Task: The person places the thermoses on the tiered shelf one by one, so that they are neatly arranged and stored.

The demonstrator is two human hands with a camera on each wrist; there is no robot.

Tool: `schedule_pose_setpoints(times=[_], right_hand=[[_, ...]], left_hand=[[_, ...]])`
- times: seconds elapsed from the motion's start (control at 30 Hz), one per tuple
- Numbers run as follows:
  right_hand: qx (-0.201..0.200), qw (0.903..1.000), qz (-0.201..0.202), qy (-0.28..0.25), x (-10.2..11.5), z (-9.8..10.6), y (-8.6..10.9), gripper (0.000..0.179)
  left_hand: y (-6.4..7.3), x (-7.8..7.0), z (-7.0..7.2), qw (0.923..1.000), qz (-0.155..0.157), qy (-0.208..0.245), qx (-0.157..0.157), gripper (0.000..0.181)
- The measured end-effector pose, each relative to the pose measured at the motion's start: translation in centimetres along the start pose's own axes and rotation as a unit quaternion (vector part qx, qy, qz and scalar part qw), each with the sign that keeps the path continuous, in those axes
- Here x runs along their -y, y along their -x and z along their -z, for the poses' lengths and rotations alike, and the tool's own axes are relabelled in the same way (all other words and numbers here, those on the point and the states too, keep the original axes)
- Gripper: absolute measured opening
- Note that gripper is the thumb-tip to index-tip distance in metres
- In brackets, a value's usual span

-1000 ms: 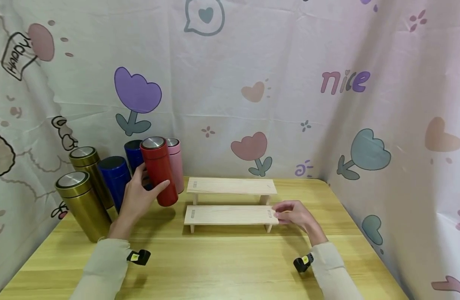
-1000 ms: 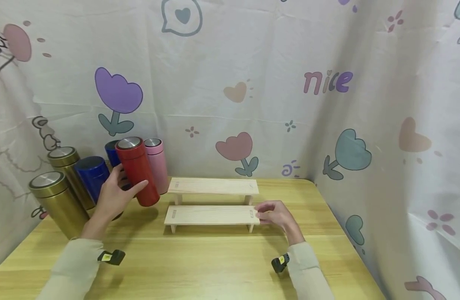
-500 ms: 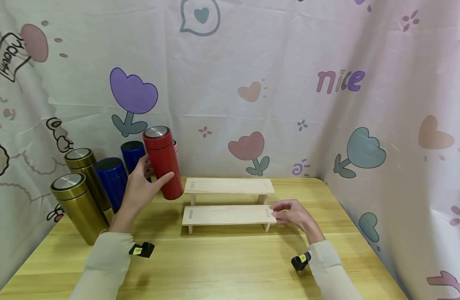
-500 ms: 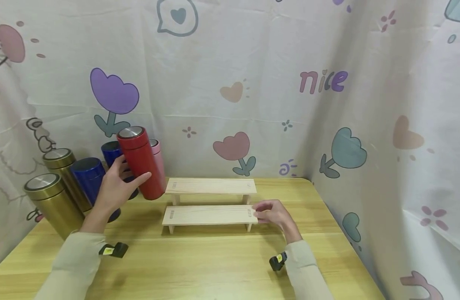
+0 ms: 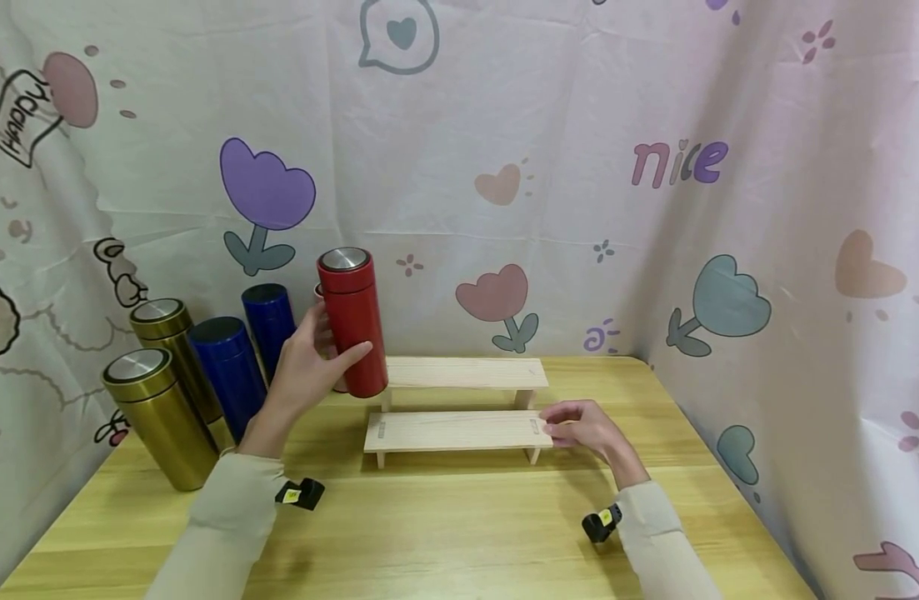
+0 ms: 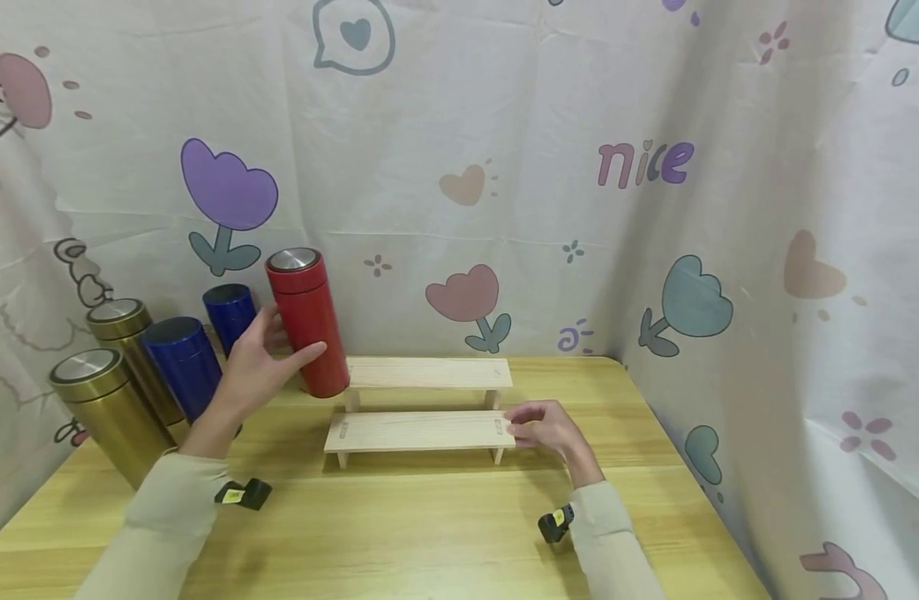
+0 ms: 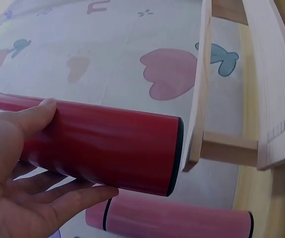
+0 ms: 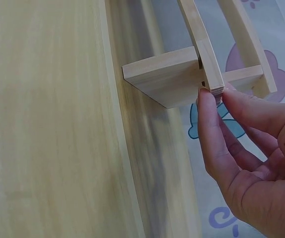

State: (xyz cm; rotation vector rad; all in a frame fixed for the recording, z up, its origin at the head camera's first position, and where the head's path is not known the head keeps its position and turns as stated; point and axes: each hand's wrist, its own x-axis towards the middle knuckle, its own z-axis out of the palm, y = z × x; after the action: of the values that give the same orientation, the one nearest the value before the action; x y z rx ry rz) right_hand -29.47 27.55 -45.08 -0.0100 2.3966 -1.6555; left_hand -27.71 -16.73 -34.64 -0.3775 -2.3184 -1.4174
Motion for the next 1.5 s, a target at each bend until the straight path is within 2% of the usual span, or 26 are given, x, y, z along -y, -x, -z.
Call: schedule_pose_setpoints(times=[0.2, 0.4, 0.63, 0.83, 1.1, 1.33, 1.5], right_hand=[[0.003, 1.0000, 0.002, -0.002, 0.1, -0.1, 0.1, 0.035], [0.014, 0.9998, 0.009, -0.012, -0.1, 0.0, 0.3, 0.036], [0.010, 0.9998, 0.008, -0.013, 0.0, 0.0, 0.3, 0.035], [0.011, 0.9998, 0.008, -0.012, 0.1, -0.1, 0.2, 0.035], [0.013, 0.9999, 0.007, -0.007, 0.3, 0.0, 0.1, 0.035], [0.015, 0.9998, 0.005, -0.009, 0.1, -0.1, 0.2, 0.036], [0.015, 0.9998, 0.011, -0.003, 0.0, 0.1, 0.2, 0.035]], left_hand=[[-0.3, -1.0, -0.8, 0.9996, 0.010, 0.012, 0.021, 0.078], [-0.6, -1.8, -1.8, 0.9990, 0.026, 0.017, 0.033, 0.085], [-1.1, -2.0, -2.8, 0.9987, 0.014, 0.035, 0.035, 0.085], [-1.2, -2.0, -3.5, 0.9988, 0.014, 0.027, 0.039, 0.084], [-1.8, -2.4, -4.6, 0.9981, -0.006, 0.045, 0.041, 0.082], [-2.0, -3.1, -5.7, 0.9976, 0.006, 0.048, 0.050, 0.082], [-2.2, -3.3, -6.5, 0.9974, 0.000, 0.048, 0.053, 0.082]])
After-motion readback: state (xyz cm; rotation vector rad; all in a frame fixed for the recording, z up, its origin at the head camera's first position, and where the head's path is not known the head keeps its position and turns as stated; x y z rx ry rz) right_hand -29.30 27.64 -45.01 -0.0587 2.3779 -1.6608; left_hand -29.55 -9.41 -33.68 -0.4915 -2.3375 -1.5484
